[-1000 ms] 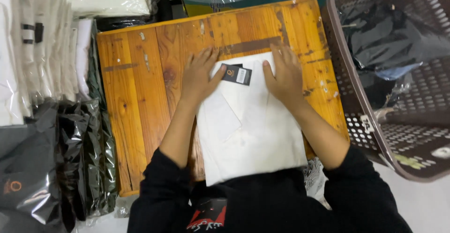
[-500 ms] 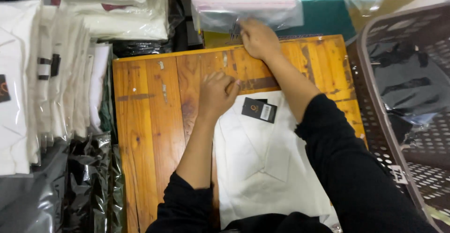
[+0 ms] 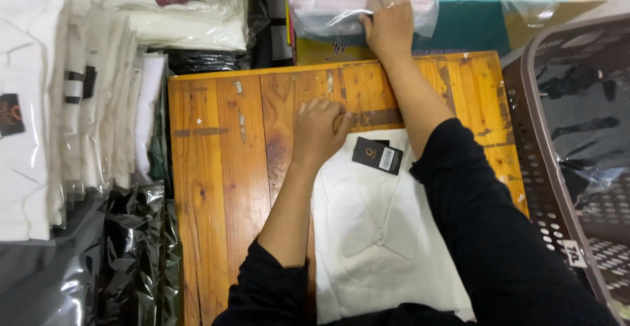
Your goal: Folding white shirts and placing them into clear plastic bags for final packaging on a wooden table.
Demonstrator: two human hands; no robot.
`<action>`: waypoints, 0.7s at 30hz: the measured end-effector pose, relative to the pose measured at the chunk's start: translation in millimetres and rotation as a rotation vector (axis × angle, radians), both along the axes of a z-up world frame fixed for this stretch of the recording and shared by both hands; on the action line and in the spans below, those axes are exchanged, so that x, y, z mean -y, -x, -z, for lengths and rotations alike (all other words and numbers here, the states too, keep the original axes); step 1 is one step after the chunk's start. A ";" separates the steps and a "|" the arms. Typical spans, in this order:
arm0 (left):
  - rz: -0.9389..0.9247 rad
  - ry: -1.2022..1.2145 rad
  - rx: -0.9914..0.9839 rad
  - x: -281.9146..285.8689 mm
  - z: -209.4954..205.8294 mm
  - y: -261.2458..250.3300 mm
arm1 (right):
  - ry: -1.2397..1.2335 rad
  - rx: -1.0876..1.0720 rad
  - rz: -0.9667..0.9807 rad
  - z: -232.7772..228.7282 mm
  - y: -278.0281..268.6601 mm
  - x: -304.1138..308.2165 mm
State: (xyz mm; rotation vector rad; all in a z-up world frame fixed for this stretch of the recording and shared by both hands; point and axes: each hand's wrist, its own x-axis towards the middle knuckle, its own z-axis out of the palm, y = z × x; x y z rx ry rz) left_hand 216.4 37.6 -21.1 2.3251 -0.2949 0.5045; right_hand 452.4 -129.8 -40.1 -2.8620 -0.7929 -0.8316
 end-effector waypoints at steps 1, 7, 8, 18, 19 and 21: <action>-0.003 0.006 -0.003 0.4 1.0 -1.1 | 0.008 -0.027 -0.001 0.8 -3.2 0.8; -0.001 0.003 -0.010 2.3 5.1 0.7 | -0.049 0.312 -0.097 -7.0 11.4 6.4; -0.007 -0.003 0.004 0.6 4.6 -0.7 | -0.109 0.333 -0.098 -9.4 13.1 3.9; 0.001 0.032 -0.025 -0.5 5.2 -0.5 | -0.062 0.167 -0.035 5.6 5.7 10.0; -0.006 0.023 -0.030 -0.7 5.2 -0.7 | -0.108 0.036 -0.083 10.2 3.6 10.6; -0.017 0.015 -0.037 0.0 5.2 -1.1 | -0.152 -0.097 -0.135 8.4 3.8 9.5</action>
